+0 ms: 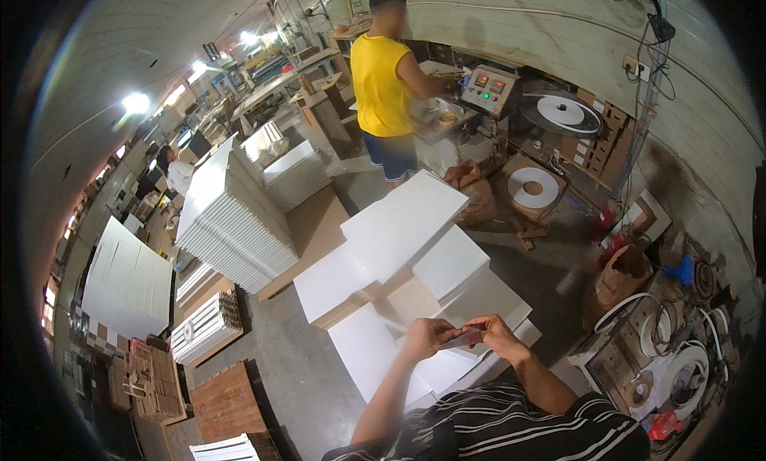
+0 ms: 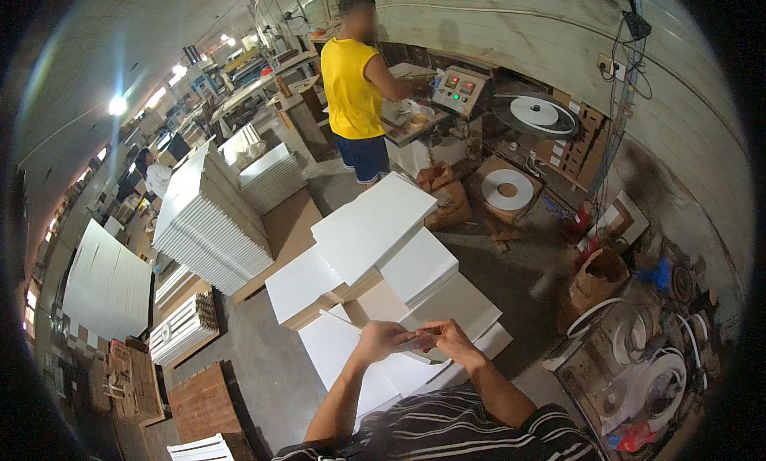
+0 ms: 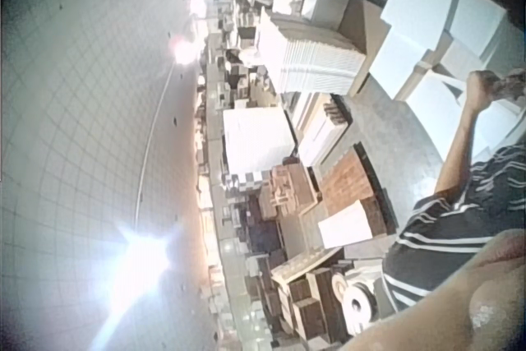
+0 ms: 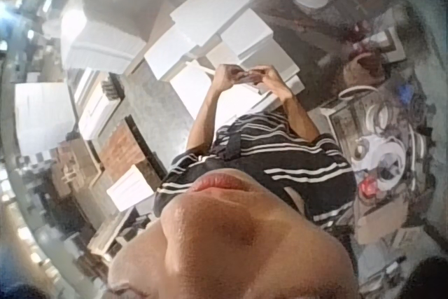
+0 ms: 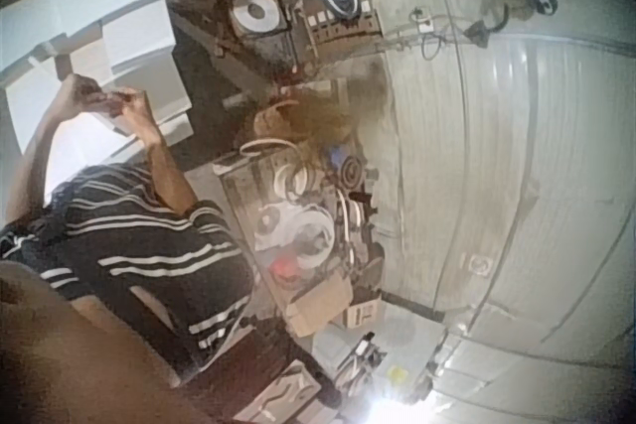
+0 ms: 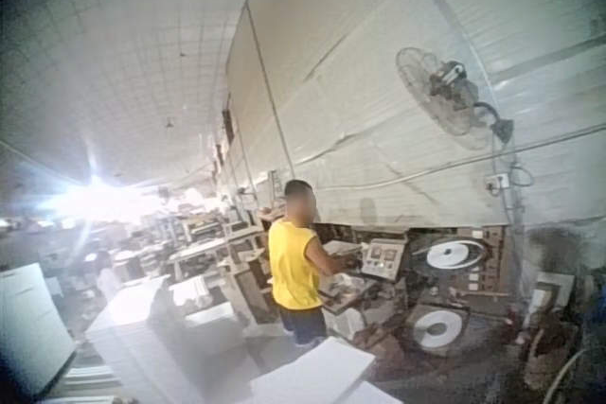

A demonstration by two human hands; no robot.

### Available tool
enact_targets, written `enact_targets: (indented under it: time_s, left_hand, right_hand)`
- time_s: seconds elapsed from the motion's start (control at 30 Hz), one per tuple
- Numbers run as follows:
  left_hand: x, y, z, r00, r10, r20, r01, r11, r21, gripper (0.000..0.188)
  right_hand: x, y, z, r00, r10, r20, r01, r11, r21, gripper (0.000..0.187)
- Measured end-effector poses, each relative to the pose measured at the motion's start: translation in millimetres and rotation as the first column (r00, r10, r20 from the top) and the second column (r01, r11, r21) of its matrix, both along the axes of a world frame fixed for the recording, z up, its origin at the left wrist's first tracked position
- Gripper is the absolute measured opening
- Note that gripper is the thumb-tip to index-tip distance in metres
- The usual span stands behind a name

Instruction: The person repeatedly picks up white rectangular panels from a stack, uses a sanding block to smooth the surface and edges, and places the panels back on the stack. The person handles the panels one at a time in a repetitive cycle.

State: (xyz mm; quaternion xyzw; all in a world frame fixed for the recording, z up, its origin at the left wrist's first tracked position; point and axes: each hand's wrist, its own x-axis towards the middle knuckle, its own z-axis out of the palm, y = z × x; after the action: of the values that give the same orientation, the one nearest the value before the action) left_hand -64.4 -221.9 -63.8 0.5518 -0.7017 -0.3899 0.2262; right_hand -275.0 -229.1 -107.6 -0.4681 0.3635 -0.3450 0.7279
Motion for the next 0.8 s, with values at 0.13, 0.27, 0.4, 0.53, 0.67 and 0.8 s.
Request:
enact_targets:
  time_s: [0.13, 0.27, 0.4, 0.53, 0.67, 0.8]
  left_hand:
    - [0, -1, 1, 1.000, 0.016, -0.026, -0.015, 0.999, 0.033, 0.020]
    - [1, -2, 1, 0.989, 0.031, -0.145, -0.029, 0.999, 0.015, 0.018]
    - [-1, -3, 2, 0.985, 0.046, -0.164, -0.031, 0.996, 0.089, 0.016]
    - [-2, -5, 0, 0.994, 0.016, -0.104, -0.011, 0.999, 0.044, 0.016]
    - [-2, -7, -3, 0.992, 0.015, -0.122, -0.010, 0.999, 0.043, 0.015]
    - [-1, -7, -5, 0.993, 0.006, -0.121, -0.004, 1.000, 0.012, 0.017]
  right_hand:
    - [0, -3, -7, 0.998, -0.021, 0.055, 0.022, 1.000, -0.015, 0.015]
    - [1, -5, -12, 0.980, -0.059, 0.188, 0.030, 0.988, 0.151, 0.015]
    - [-1, -5, -15, 0.990, -0.074, 0.119, 0.063, 0.994, 0.089, 0.015]
    - [-3, -5, -15, 0.988, -0.097, 0.121, 0.089, 0.994, 0.065, 0.015]
    - [-3, -5, -12, 0.988, -0.091, 0.124, 0.086, 0.995, 0.045, 0.015]
    - [-1, -4, -8, 0.992, -0.085, 0.089, 0.066, 0.979, 0.194, 0.013]
